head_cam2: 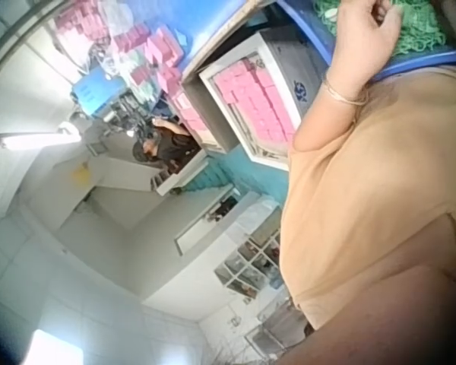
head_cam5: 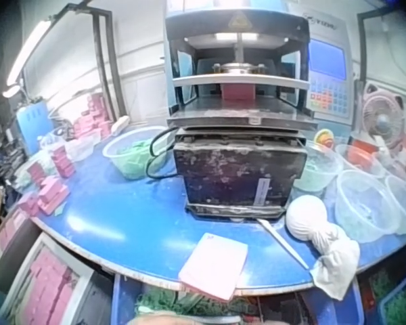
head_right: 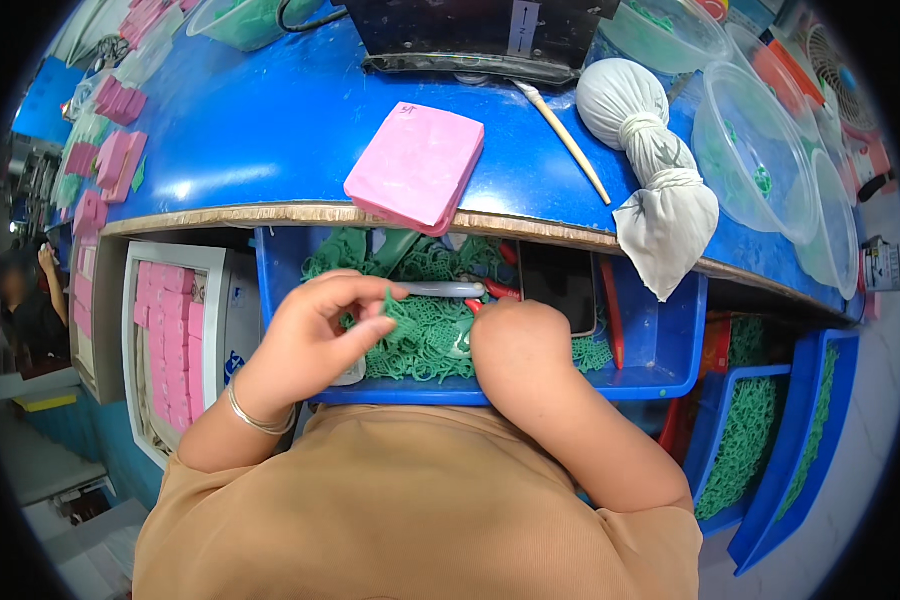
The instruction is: The recorder is removing small green wax items from a pink silicone mold and using a small heat press to finish the objects.
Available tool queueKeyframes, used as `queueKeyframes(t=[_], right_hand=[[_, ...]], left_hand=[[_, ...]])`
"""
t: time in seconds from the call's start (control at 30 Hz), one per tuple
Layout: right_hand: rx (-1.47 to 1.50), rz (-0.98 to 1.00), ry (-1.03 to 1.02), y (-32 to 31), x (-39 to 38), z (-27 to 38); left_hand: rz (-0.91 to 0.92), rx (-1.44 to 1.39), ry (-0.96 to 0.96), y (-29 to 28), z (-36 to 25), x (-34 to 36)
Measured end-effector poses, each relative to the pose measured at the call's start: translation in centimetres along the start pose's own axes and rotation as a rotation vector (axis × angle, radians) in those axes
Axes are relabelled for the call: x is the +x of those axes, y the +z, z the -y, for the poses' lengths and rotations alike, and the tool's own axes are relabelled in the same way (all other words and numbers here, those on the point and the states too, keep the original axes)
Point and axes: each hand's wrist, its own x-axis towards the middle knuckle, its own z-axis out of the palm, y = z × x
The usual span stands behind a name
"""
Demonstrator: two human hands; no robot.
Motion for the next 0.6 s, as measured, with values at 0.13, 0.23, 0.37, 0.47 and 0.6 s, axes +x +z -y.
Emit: queueKeyframes(t=[0.13,0.23,0.37,0.47,0.6], right_hand=[[-0.006,-0.071,-0.023,-0.7,0.0,0.1],[0.043,-0.205,-0.041,-1.8,-0.6,0.2],[0.174,-0.105,0.029,-3.8,-1.2,0.3],[0.273,-0.066,0.064,-5.4,-1.6,0.5],[0.612,-0.072,0.063,-6.1,-1.5,0.6]], left_hand=[[-0.075,-0.541,-0.128,-0.3,1.2,-0.4],[-0.039,-0.770,-0.272,-0.7,1.1,-0.2],[-0.018,-0.716,-0.333,-1.4,0.5,-0.4],[-0.027,-0.725,-0.349,-1.4,0.6,-0.1],[-0.031,-0.766,-0.306,-1.4,0.5,-0.4]])
